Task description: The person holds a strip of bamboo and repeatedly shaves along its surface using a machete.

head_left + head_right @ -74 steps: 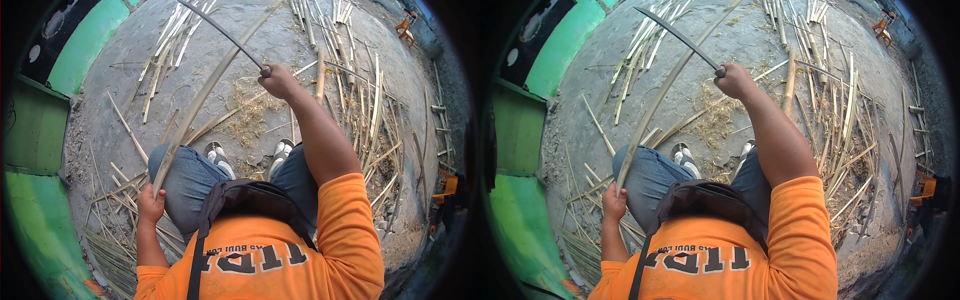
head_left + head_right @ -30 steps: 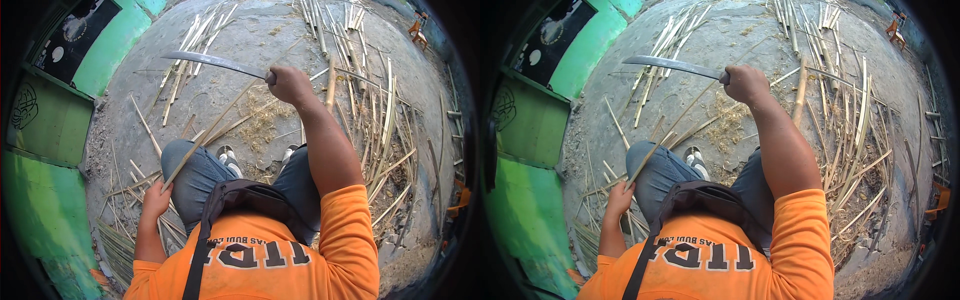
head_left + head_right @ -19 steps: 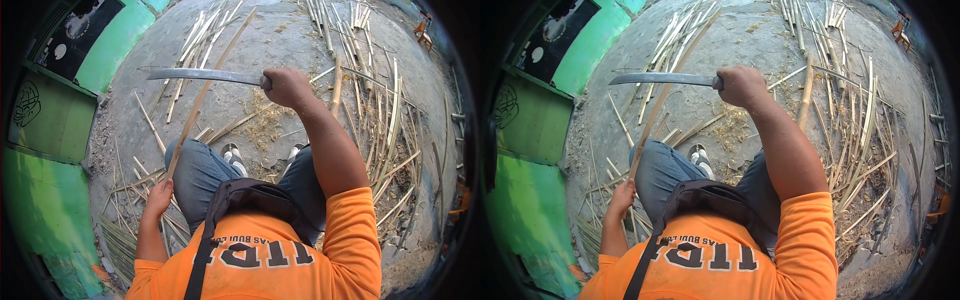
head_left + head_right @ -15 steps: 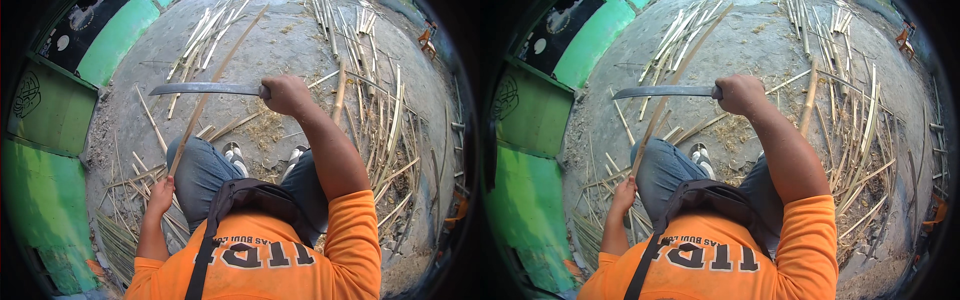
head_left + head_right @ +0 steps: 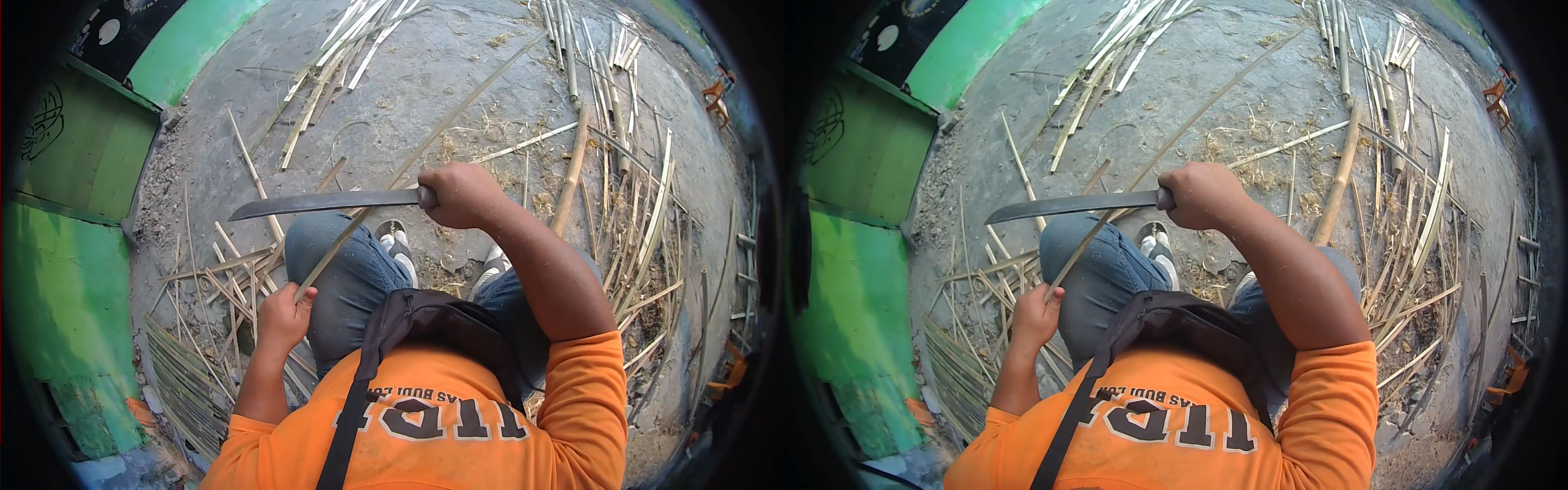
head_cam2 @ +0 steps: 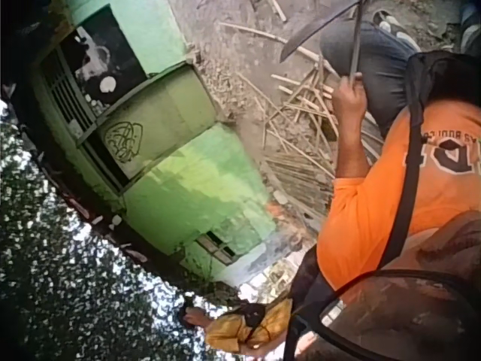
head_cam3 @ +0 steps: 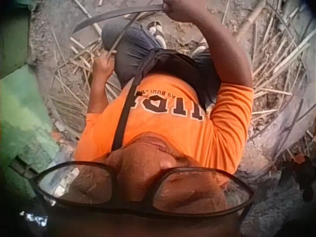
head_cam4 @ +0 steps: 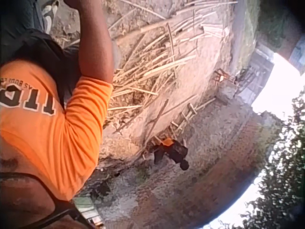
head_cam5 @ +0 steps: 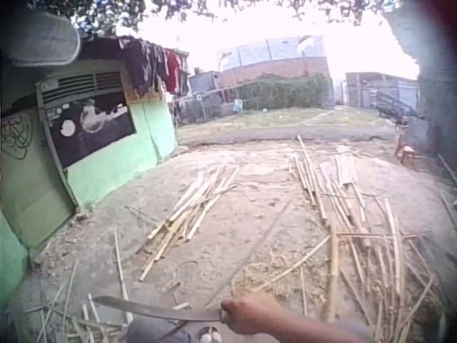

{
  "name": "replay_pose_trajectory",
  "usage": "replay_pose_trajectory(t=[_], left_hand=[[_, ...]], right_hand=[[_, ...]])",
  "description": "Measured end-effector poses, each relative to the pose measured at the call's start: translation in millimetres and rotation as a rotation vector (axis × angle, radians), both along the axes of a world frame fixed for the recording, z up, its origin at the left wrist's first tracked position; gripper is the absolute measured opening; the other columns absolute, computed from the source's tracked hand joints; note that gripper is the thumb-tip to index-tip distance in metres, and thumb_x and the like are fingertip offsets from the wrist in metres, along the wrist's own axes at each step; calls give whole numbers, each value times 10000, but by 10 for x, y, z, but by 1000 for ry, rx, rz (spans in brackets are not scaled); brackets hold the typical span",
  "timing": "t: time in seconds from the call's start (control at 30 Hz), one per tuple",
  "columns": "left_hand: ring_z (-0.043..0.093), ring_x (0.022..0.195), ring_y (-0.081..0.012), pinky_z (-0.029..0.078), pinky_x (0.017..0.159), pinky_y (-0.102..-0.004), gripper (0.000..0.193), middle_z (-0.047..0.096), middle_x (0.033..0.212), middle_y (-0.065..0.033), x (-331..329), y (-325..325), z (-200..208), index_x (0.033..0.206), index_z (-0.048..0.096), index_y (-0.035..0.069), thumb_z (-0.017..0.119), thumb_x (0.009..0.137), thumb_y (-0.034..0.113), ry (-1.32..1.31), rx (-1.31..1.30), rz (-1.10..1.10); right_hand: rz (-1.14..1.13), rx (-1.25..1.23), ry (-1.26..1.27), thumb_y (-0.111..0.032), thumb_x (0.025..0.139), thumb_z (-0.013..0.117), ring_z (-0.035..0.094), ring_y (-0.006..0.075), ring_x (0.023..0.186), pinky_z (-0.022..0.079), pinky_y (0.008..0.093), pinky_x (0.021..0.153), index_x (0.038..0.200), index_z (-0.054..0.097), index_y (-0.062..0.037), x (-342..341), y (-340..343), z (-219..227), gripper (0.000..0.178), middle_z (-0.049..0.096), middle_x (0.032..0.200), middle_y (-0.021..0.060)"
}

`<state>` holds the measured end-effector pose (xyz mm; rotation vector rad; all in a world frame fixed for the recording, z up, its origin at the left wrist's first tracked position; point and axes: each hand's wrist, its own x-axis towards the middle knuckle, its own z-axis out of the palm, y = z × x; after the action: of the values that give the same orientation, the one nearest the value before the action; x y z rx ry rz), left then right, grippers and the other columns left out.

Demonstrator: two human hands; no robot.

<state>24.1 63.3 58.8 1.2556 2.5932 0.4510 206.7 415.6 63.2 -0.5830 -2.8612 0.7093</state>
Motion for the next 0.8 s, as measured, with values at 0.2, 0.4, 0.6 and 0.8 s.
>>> replay_pose_trajectory(t=[0.2, 0.4, 0.6, 0.8], left_hand=[[632, 759, -532, 479, 651, -573, 708, 634, 732, -266, -36, -18, -20, 847, 612, 6, 504, 1022, 684, 36, -37, -7], [627, 756, -541, 475, 646, -572, 732, 617, 727, -290, -69, -5, -24, 825, 591, -15, 499, 1026, 682, 0, -23, -11], [617, 754, -546, 470, 638, -568, 741, 607, 711, -296, -86, -41, -60, 807, 576, -20, 486, 1035, 679, -23, 7, -13], [611, 748, -550, 464, 632, -568, 744, 600, 702, -293, -80, 22, -69, 793, 573, -15, 477, 1038, 681, -32, 37, -1]], right_hand=[[-217, -12, -63, -235, 911, 623, 709, 434, 864, 569, 539, 800, 960, 733, -84, -38, 344, -236, 193, 736, 893, 207], [-232, -162, 77, -230, 938, 586, 685, 480, 836, 555, 554, 787, 953, 713, -33, -32, 234, -320, 235, 706, 870, 265], [47, -12, -1, -239, 915, 598, 704, 452, 825, 572, 550, 787, 927, 728, -76, -114, -169, -234, 209, 723, 834, 219], [-297, -59, 113, -227, 941, 584, 696, 465, 825, 564, 544, 767, 930, 726, -68, 20, 428, -389, 212, 708, 840, 253]])
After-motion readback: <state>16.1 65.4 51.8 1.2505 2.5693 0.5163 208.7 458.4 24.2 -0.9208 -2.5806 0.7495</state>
